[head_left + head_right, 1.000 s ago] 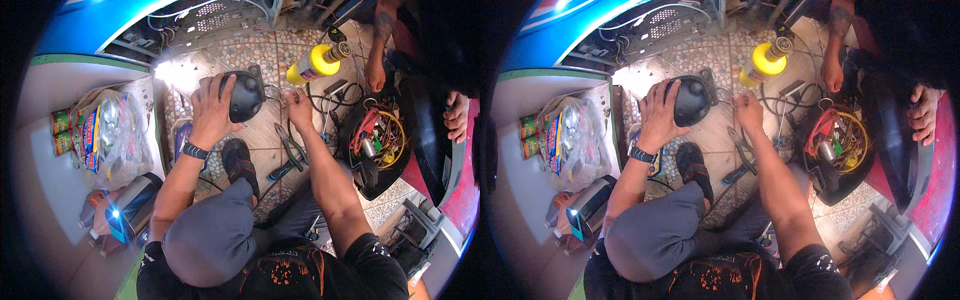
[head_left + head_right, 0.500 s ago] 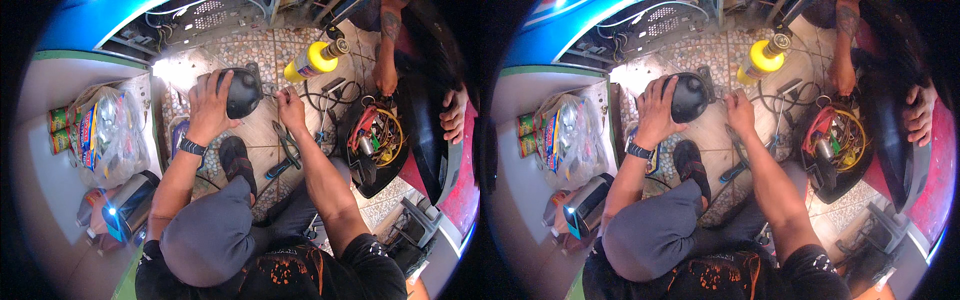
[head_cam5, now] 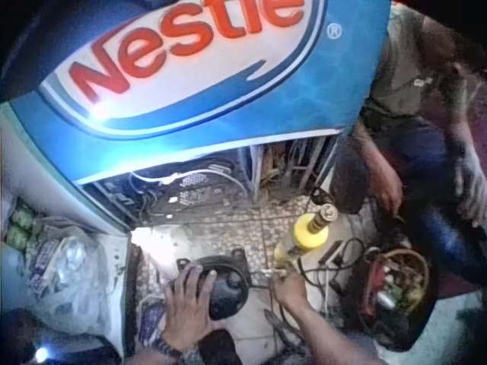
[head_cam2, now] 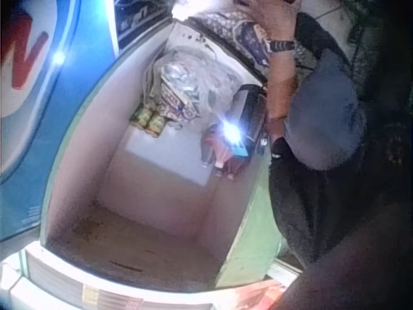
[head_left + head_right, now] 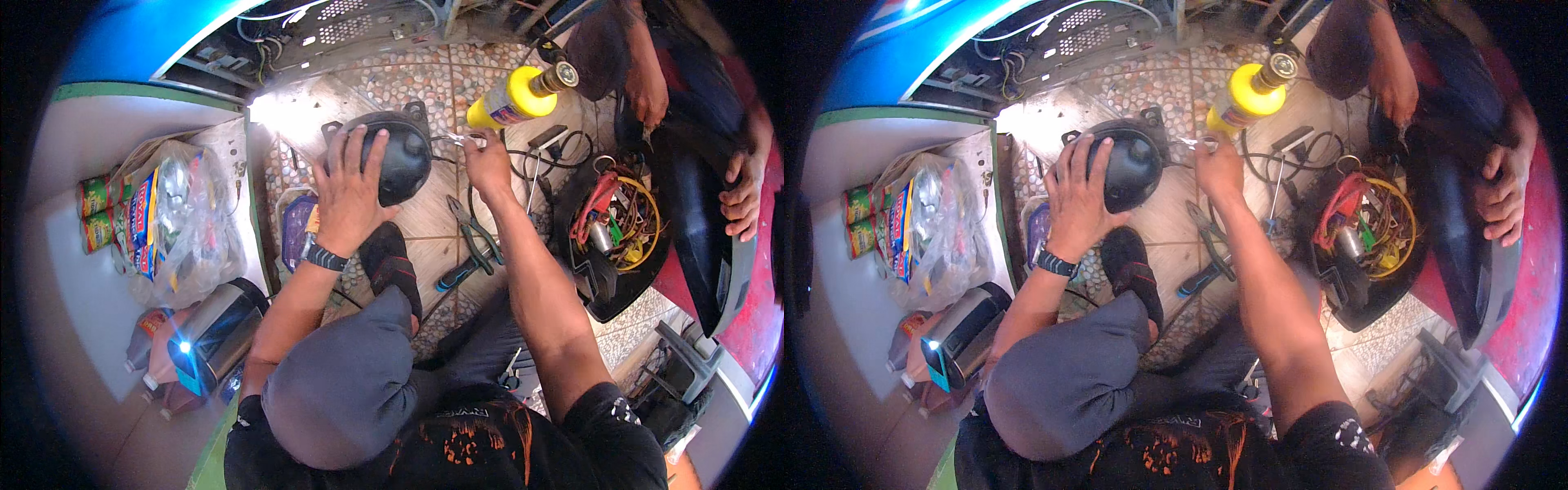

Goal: The person replaces a compressor on a commercial refrigerator by hand, using a torch to braze connections and pliers to manipulate lines.

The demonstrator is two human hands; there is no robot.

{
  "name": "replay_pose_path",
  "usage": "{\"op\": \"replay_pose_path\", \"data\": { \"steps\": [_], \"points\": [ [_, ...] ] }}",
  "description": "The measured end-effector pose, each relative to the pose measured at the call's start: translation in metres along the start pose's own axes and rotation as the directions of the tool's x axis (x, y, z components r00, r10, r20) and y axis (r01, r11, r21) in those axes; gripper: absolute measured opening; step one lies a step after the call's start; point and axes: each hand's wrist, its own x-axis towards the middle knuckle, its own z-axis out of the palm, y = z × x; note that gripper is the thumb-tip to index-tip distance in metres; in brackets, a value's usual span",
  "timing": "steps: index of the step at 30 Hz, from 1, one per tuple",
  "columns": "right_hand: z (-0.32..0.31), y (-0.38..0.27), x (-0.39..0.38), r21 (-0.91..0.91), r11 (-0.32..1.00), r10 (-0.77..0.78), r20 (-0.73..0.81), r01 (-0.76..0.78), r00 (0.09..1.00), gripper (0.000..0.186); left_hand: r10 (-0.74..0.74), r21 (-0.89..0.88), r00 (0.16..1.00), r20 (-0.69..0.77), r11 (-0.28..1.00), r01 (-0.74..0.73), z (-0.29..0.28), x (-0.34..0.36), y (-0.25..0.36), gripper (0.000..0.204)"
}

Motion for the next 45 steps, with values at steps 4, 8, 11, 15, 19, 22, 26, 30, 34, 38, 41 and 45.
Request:
{"op": "replay_pose_path", "data": {
  "steps": [4, 8, 11, 15, 19, 22, 26, 30, 34, 38, 41, 45],
  "points": [
    [-0.019, -0.04, -0.019, 0.071, 0.997, 0.033, 0.075, -0.038, 0.997, 0.037, -0.007, -0.001, 1.0, -0.008, 1.0, 0.007, 0.005, -0.01, 0.003, 0.127],
    [-0.005, -0.007, -0.016, 0.078, 0.995, 0.063, 0.026, -0.064, 0.998, 0.036, -0.001, -0.022, 1.0, -0.027, 1.0, 0.0, 0.004, -0.009, 0.001, 0.127],
    [-0.009, 0.005, -0.012, 0.09, 0.992, 0.089, 0.025, -0.091, 0.996, 0.034, -0.002, 0.005, 1.0, -0.019, 1.0, 0.003, 0.002, -0.007, 0.002, 0.127],
    [0.006, 0.005, -0.017, 0.287, 0.946, 0.117, 0.139, -0.153, 0.983, 0.038, -0.012, -0.005, 1.0, -0.02, 1.0, 0.012, 0.004, -0.01, 0.004, 0.127],
    [0.01, 0.02, -0.005, 0.224, 0.958, 0.174, 0.054, -0.181, 0.983, 0.039, -0.005, -0.005, 1.0, -0.022, 1.0, 0.005, 0.002, -0.009, 0.004, 0.126],
    [-0.012, -0.006, -0.026, 0.263, 0.965, -0.001, 0.047, -0.011, 0.999, 0.037, -0.008, -0.014, 1.0, -0.03, 1.0, 0.008, 0.004, -0.012, 0.003, 0.124],
    [0.0, 0.003, -0.021, 0.404, 0.845, 0.227, 0.322, -0.351, 0.919, 0.034, -0.01, -0.037, 1.0, -0.016, 0.999, 0.009, 0.004, -0.009, 0.003, 0.124],
    [-0.008, 0.024, -0.036, 0.017, 0.999, 0.039, -0.028, -0.039, 0.999, 0.031, -0.02, 0.007, 1.0, -0.006, 1.0, 0.02, 0.002, -0.014, 0.001, 0.124],
    [-0.01, -0.021, -0.041, -0.211, 0.942, -0.234, 0.148, 0.262, 0.961, 0.029, -0.01, -0.014, 1.0, -0.028, 1.0, 0.009, 0.004, -0.011, 0.002, 0.124],
    [-0.016, -0.022, -0.008, -0.33, 0.859, -0.31, 0.271, 0.39, 0.911, 0.028, -0.003, -0.026, 1.0, -0.023, 1.0, 0.002, 0.005, -0.009, 0.002, 0.124],
    [-0.03, -0.019, 0.0, -0.314, 0.938, -0.128, 0.074, 0.145, 0.989, 0.028, -0.004, -0.018, 0.999, -0.034, 1.0, 0.003, 0.006, -0.013, 0.001, 0.124],
    [-0.029, -0.033, -0.012, -0.263, 0.88, -0.333, 0.249, 0.395, 0.909, 0.028, -0.004, -0.017, 0.999, -0.037, 1.0, 0.003, 0.007, -0.014, 0.001, 0.125]
  ]
}}
